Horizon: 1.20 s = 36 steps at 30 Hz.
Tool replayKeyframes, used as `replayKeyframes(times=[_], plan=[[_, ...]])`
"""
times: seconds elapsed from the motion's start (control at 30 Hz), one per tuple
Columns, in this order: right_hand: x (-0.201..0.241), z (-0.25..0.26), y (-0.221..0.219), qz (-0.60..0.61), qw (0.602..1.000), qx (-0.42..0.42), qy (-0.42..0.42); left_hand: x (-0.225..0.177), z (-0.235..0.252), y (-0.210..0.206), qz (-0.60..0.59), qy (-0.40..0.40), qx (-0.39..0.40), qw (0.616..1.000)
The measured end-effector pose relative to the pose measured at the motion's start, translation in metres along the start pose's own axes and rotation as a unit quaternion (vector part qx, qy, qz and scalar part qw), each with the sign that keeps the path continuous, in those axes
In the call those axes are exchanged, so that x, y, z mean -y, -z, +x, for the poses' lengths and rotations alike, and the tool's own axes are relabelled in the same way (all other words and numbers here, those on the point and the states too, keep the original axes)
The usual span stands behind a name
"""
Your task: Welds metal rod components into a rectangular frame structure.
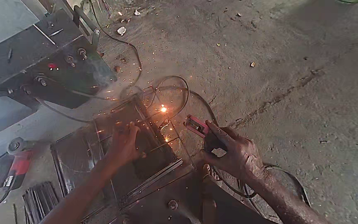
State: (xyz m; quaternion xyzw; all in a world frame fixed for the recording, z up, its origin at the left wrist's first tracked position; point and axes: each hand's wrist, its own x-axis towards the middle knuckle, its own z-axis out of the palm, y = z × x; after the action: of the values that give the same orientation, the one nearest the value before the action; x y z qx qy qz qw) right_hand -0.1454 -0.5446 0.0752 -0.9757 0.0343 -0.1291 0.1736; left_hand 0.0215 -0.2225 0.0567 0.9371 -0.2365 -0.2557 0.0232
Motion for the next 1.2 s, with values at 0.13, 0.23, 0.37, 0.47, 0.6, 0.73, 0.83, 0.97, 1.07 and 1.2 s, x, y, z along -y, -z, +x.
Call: replayKeyframes(times=[0.13,0.23,0.37,0.47,0.6,0.73,0.83,0.97,1.07,1.2], plan=[[-0.003,-0.002,0.0,-0.001,1.0,0.004,-0.009,-0.001,-0.001,0.001,0.006,0.004,-0.012,1.0],[-0.005,-0.006,0.001,0.001,1.0,0.007,-0.01,-0.002,0.0,-0.003,0.006,0.0,-0.024,1.0],[-0.008,-0.009,0.003,0.005,1.0,0.008,-0.013,-0.001,0.004,-0.013,-0.009,-0.031,-0.076,0.997],[-0.009,-0.011,0.005,0.011,1.0,0.005,-0.017,-0.002,0.004,-0.013,-0.001,-0.044,-0.11,0.993],[-0.012,-0.015,0.012,0.021,1.0,0.001,-0.019,0.002,0.0,-0.008,-0.016,-0.051,-0.155,0.986],[-0.011,-0.017,0.02,0.025,0.999,-0.006,-0.02,0.012,0.006,0.008,-0.021,0.014,-0.155,0.988],[-0.011,-0.019,0.022,0.035,0.999,-0.004,-0.015,0.021,0.015,0.012,-0.026,0.059,-0.145,0.987],[-0.01,-0.021,0.019,0.042,0.999,0.012,-0.009,0.025,0.021,0.014,-0.046,0.103,-0.098,0.989],[-0.008,-0.021,0.018,0.043,0.999,0.024,-0.01,0.028,0.022,0.013,-0.054,0.1,-0.101,0.988],[-0.007,-0.019,0.013,0.035,0.999,0.034,-0.013,0.027,0.022,0.012,-0.051,0.1,-0.094,0.989]])
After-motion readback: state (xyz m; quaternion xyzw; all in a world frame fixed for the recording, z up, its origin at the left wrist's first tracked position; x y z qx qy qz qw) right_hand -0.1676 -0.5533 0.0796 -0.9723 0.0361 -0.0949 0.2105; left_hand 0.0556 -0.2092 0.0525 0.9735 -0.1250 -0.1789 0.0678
